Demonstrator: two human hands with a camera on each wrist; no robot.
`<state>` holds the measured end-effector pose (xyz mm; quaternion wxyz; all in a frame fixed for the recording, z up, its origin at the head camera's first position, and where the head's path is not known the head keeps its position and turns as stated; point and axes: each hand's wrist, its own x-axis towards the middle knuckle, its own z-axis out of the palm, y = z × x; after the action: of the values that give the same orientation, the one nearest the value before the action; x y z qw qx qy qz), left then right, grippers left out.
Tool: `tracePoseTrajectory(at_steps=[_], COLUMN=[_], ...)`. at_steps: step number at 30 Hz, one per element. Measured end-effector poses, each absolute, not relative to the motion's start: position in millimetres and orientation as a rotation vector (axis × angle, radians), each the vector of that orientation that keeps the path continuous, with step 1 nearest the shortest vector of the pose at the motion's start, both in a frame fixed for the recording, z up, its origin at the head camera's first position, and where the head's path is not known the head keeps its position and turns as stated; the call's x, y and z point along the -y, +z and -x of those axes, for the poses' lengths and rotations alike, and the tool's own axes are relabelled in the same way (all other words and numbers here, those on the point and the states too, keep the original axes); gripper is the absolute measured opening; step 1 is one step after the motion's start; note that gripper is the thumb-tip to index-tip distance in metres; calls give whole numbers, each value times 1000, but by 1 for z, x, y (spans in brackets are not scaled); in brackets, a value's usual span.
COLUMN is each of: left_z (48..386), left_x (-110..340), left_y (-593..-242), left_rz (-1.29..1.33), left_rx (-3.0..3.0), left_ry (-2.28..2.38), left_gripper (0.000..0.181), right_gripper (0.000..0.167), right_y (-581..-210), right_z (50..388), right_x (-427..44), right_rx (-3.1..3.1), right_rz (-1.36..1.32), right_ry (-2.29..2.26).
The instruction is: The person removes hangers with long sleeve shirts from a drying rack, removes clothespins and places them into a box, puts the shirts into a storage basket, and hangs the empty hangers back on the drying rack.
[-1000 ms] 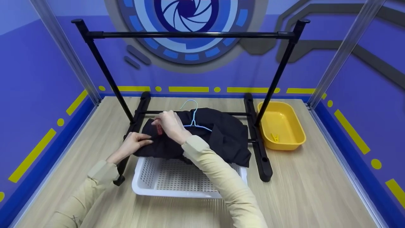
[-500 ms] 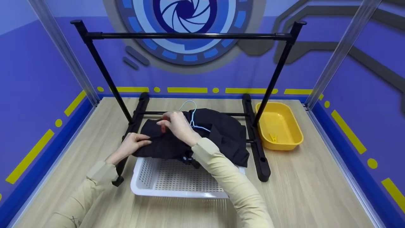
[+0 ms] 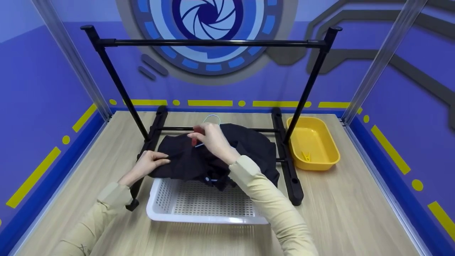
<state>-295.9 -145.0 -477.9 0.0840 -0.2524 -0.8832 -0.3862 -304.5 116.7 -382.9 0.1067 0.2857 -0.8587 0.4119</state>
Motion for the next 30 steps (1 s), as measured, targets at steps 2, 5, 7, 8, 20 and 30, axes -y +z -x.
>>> tracePoseTrajectory(at_steps=[2,5,7,8,20,30], left_z=[296,296,296,296,297,294], left_x=[145,145,144,144,144,144], left_y=[-478,-479,-480,-480,-482,-483], left_rz=[757,763,766,767,766,753], left_rx=[2629,2614,2613,2614,2586,2549], left_ry=[-1147,-1157,-1164,-1170,-1150,-1169], left_gripper=[16,16,17,17,18,19], right_gripper=[29,32,32,32,24,26], right_y=[-383,-383,-383,-383,-385,-389], right_z=[305,306,307,308,308,304], right_x=[-124,-136,-145,-150,-205,-249], right_rx=[2522,2507,2484,2468,2380,2334], right_rz=[-817,-770,-747,-733,-502,-462], right_ry=[1204,1213,1253,1269,1297,1428])
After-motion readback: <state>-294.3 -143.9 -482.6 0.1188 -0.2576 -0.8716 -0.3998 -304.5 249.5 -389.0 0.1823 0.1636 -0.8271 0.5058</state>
